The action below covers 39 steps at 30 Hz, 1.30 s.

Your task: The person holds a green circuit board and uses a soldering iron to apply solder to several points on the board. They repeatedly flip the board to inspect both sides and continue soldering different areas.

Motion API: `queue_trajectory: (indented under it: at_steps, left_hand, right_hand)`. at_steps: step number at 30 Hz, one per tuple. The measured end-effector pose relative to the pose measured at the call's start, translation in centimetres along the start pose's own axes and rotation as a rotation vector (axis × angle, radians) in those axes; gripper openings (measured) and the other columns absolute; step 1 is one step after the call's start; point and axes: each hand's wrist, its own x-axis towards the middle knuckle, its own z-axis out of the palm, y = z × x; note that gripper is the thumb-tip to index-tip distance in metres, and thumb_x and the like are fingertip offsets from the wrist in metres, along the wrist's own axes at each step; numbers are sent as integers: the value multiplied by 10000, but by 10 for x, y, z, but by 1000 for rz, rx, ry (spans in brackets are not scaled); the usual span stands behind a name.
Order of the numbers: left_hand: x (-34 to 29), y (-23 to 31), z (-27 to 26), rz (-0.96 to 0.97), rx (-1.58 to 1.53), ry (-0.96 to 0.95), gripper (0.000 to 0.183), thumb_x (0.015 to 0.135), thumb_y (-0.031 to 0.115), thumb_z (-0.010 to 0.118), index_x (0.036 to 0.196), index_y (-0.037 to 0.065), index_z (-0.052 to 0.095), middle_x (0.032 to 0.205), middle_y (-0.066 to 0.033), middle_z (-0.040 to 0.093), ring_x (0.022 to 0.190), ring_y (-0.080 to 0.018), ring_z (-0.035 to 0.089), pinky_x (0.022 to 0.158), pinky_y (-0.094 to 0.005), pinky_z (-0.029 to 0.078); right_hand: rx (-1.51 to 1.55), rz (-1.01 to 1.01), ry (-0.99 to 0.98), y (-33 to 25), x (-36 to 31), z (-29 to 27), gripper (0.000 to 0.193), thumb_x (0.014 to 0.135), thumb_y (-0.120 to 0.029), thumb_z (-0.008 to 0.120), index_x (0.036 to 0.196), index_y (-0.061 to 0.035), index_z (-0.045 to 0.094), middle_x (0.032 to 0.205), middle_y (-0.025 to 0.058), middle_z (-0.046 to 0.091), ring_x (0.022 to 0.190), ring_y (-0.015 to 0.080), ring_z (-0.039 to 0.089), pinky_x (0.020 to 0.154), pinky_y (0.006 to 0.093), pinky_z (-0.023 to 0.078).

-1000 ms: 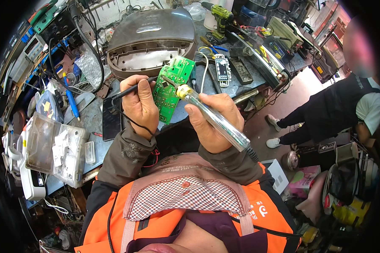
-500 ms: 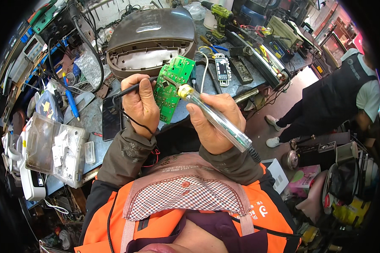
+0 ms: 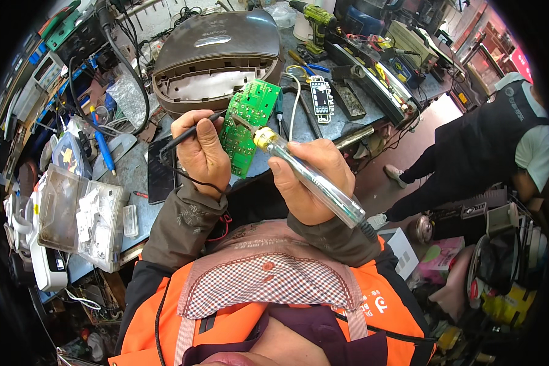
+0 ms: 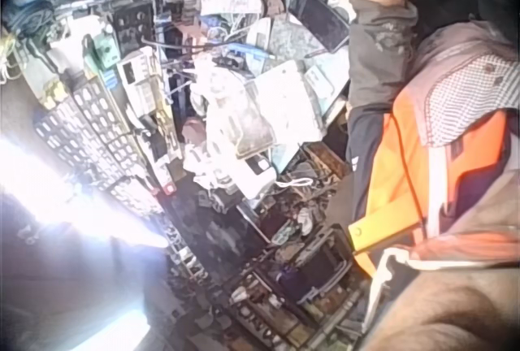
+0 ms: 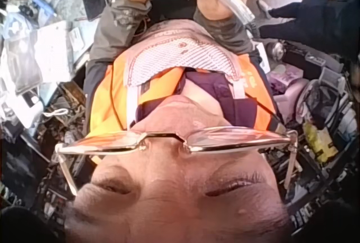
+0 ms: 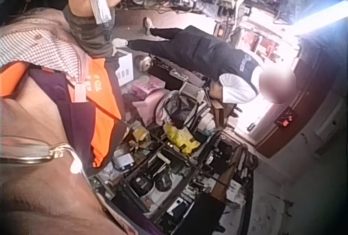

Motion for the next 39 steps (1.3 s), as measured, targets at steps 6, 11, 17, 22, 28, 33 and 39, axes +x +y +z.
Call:
queue_trajectory:
  at_steps: [6,11,17,22,28,33,39]
  left_hand:
    - [3,6,-5,-15,8,-56,217,1137,210,548,1219,10,549,1092,-73,621,929,-124,650,853,-260,555]
    - [3,2,-4,-16,-1,-43,201,1135,196,554,1209,9,556,1084,-72,619,920,-123,646,842,-259,551]
    - [9,8,-2,-2,2,-28,152,1122,161,572,1146,12,554,968,-104,595,757,-169,561,691,-312,486]
    - [9,10,-4,-34,4,-54,167,1128,176,570,1162,12,571,1007,-75,626,834,-130,608,759,-275,518]
    - [12,14,-6,-5,60,-103,174,1121,172,582,1166,5,563,990,-89,613,798,-149,586,725,-297,504]
    - [3,-2,-6,60,-1,14,235,1133,228,561,1220,10,549,1066,-65,620,895,-120,644,825,-250,537]
    - [5,8,-9,33,21,-66,210,1132,205,565,1202,6,569,1065,-69,629,896,-122,635,825,-258,535]
  right_hand:
    - [-33,18,36,4,-2,4,324,896,-131,882,1115,-6,679,861,107,701,688,180,656,630,291,518]
    - [-34,-3,24,6,0,7,327,887,-130,887,1113,-9,684,852,110,696,683,186,652,625,297,516]
    - [-54,11,19,3,0,8,333,876,-115,893,1113,-11,683,847,112,693,680,192,653,622,303,518]
    - [-75,-5,-3,2,-1,7,332,877,-110,891,1111,-12,676,855,113,699,678,196,653,624,304,521]
    - [-31,-80,16,0,-2,3,333,888,-96,880,1124,-10,661,876,119,720,681,190,655,628,301,527]
    - [-51,-59,11,-1,-1,1,314,894,-84,871,1117,-12,663,858,105,718,679,184,656,627,296,524]
    - [-52,-56,23,0,0,4,315,894,-99,875,1113,-14,665,835,107,706,675,181,659,615,294,521]
